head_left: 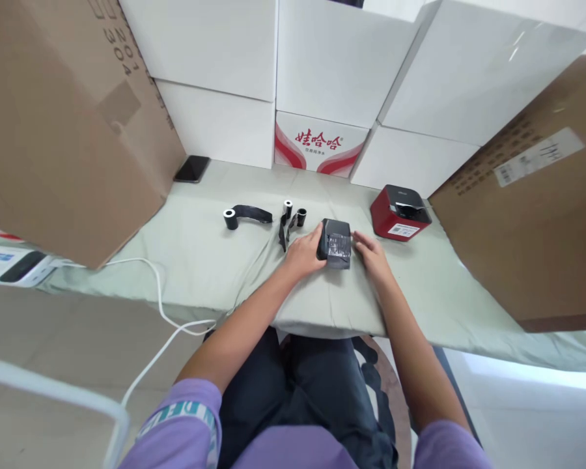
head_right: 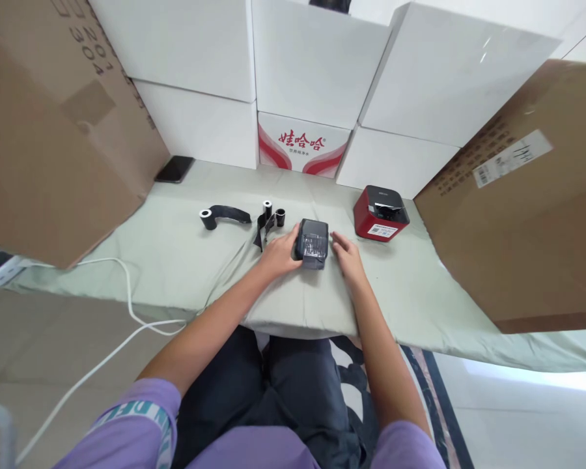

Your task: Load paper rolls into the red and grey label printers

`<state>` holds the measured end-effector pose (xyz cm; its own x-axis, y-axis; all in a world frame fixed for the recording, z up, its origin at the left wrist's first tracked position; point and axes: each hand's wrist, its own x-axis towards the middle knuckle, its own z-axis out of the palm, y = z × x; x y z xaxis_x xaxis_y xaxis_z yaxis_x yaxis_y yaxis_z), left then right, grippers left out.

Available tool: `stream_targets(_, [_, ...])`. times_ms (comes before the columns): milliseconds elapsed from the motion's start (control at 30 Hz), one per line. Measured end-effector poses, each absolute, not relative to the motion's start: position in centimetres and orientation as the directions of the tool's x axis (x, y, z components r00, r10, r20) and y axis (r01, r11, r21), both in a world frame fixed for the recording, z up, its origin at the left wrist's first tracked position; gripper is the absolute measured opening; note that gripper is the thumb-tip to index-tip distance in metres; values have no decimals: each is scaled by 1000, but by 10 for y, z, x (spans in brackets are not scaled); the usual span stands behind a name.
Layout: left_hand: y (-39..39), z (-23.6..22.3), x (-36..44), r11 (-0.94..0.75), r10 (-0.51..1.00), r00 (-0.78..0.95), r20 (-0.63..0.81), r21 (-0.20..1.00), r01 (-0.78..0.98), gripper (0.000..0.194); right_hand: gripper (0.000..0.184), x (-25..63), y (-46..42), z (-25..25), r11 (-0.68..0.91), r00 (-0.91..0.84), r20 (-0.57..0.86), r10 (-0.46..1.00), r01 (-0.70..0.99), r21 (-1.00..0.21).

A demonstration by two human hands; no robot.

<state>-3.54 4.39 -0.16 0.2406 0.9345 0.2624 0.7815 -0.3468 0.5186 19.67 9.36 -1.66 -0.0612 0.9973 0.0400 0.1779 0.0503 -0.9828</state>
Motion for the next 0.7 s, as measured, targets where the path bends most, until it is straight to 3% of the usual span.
stream_targets(67, [46,-3,-35,-329,943,241,230,520,789,99,63,202,82,-18,132,-150,87,985,324,-937])
stream_targets(167, [46,-2,-35,-338,939,246,242,496,800,94,75,203,69,-14,215,-235,120,965,435,-875])
stream_targets(400, [36,27,3,-345,937,249,246,532,773,97,97,231,44,9,325,-215,264,940,336,-884])
stream_targets(533, [41,42,57,-426,900,393,189,579,695,98,95,289,29,17,300,-121,275,954,367,-881])
stream_targets(700, [49,37,131,-430,867,493,70,605,670,101,83,370,13,14,202,-41,217,975,561,-803])
